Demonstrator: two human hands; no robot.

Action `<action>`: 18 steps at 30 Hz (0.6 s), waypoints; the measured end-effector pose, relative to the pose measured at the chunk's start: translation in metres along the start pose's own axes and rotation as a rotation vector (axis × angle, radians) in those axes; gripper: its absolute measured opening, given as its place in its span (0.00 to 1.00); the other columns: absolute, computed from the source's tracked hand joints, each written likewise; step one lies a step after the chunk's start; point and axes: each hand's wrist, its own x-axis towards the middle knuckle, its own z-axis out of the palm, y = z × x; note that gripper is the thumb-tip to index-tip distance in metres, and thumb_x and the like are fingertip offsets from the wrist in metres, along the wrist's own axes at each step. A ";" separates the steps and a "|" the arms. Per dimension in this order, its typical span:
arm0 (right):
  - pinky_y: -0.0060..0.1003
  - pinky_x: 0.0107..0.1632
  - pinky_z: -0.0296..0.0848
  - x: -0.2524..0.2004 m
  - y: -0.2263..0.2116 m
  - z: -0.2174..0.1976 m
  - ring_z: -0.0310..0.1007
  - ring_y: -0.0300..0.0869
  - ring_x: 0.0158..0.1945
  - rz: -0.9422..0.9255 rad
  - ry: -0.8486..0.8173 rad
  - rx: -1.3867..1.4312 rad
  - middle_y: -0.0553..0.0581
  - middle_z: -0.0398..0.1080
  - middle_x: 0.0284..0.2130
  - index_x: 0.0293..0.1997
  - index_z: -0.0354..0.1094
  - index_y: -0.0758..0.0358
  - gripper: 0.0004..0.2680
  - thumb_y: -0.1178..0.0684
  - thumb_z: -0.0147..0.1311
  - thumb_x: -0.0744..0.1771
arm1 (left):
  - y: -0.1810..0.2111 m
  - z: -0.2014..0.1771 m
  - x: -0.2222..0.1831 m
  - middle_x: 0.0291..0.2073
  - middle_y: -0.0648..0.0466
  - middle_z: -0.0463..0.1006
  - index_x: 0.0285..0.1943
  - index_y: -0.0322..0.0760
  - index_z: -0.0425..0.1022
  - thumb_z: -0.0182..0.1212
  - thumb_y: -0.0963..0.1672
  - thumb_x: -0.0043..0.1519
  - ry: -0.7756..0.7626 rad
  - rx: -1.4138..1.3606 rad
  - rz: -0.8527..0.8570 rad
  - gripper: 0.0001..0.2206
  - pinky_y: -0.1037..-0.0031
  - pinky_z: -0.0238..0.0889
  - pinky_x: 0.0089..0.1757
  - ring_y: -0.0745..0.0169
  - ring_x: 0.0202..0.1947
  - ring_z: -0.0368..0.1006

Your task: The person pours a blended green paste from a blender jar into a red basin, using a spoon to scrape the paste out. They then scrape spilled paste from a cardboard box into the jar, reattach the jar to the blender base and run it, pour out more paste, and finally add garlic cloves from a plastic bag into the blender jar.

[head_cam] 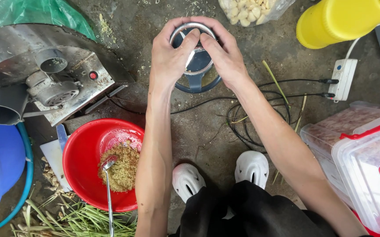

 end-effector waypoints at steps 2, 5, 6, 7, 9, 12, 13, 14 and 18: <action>0.33 0.66 0.70 0.001 -0.001 0.001 0.70 0.37 0.61 -0.001 -0.006 -0.009 0.53 0.71 0.57 0.66 0.65 0.61 0.12 0.60 0.43 0.73 | 0.000 0.000 0.001 0.42 0.52 0.84 0.57 0.29 0.76 0.65 0.42 0.64 -0.009 -0.024 -0.008 0.14 0.78 0.77 0.43 0.69 0.41 0.81; 0.33 0.66 0.70 0.001 0.002 0.001 0.70 0.37 0.61 -0.013 0.000 -0.021 0.54 0.72 0.57 0.65 0.65 0.62 0.13 0.61 0.43 0.73 | -0.001 0.000 0.000 0.42 0.51 0.84 0.57 0.29 0.76 0.64 0.41 0.64 -0.005 -0.028 0.006 0.14 0.78 0.77 0.44 0.69 0.41 0.81; 0.33 0.65 0.71 0.002 0.003 0.001 0.71 0.37 0.60 -0.003 0.018 -0.040 0.54 0.72 0.56 0.65 0.65 0.61 0.13 0.62 0.43 0.72 | -0.001 0.000 0.000 0.42 0.51 0.84 0.56 0.29 0.76 0.64 0.41 0.64 -0.006 -0.030 0.005 0.14 0.77 0.77 0.44 0.69 0.41 0.81; 0.33 0.63 0.73 0.003 0.003 0.002 0.72 0.37 0.58 0.006 0.035 -0.058 0.54 0.73 0.54 0.65 0.65 0.61 0.13 0.62 0.43 0.72 | 0.000 0.000 0.001 0.42 0.51 0.84 0.56 0.29 0.76 0.64 0.41 0.64 -0.006 -0.033 0.003 0.14 0.77 0.77 0.44 0.69 0.41 0.81; 0.33 0.63 0.73 0.002 0.004 0.001 0.72 0.37 0.58 -0.005 0.032 -0.055 0.54 0.73 0.54 0.65 0.65 0.62 0.13 0.62 0.43 0.72 | -0.003 0.001 0.001 0.42 0.51 0.84 0.56 0.29 0.76 0.64 0.41 0.64 -0.002 -0.029 0.021 0.14 0.77 0.77 0.44 0.69 0.42 0.80; 0.33 0.63 0.73 0.002 0.004 0.001 0.72 0.37 0.58 -0.003 0.031 -0.038 0.54 0.73 0.54 0.65 0.65 0.62 0.13 0.62 0.43 0.72 | -0.002 0.001 0.001 0.42 0.51 0.84 0.56 0.29 0.76 0.64 0.42 0.64 0.001 -0.019 0.037 0.14 0.77 0.77 0.45 0.69 0.42 0.81; 0.33 0.62 0.73 0.002 0.004 0.001 0.72 0.37 0.57 0.014 0.034 -0.024 0.54 0.73 0.53 0.65 0.65 0.62 0.13 0.62 0.43 0.72 | -0.001 0.001 0.000 0.43 0.51 0.84 0.56 0.29 0.76 0.64 0.42 0.63 0.001 -0.013 0.032 0.14 0.77 0.77 0.45 0.69 0.42 0.81; 0.33 0.62 0.73 0.002 0.003 0.001 0.72 0.37 0.57 0.015 0.033 -0.025 0.54 0.73 0.53 0.65 0.65 0.62 0.13 0.62 0.43 0.72 | -0.001 0.001 0.000 0.43 0.51 0.84 0.56 0.29 0.76 0.64 0.42 0.63 0.002 -0.014 0.032 0.14 0.77 0.77 0.45 0.69 0.42 0.81; 0.33 0.63 0.72 0.002 0.002 0.002 0.72 0.37 0.58 -0.003 0.032 -0.049 0.54 0.73 0.54 0.65 0.65 0.62 0.13 0.62 0.43 0.73 | 0.000 0.002 0.001 0.42 0.51 0.84 0.56 0.29 0.76 0.64 0.42 0.63 0.005 -0.030 0.007 0.14 0.77 0.77 0.44 0.69 0.41 0.81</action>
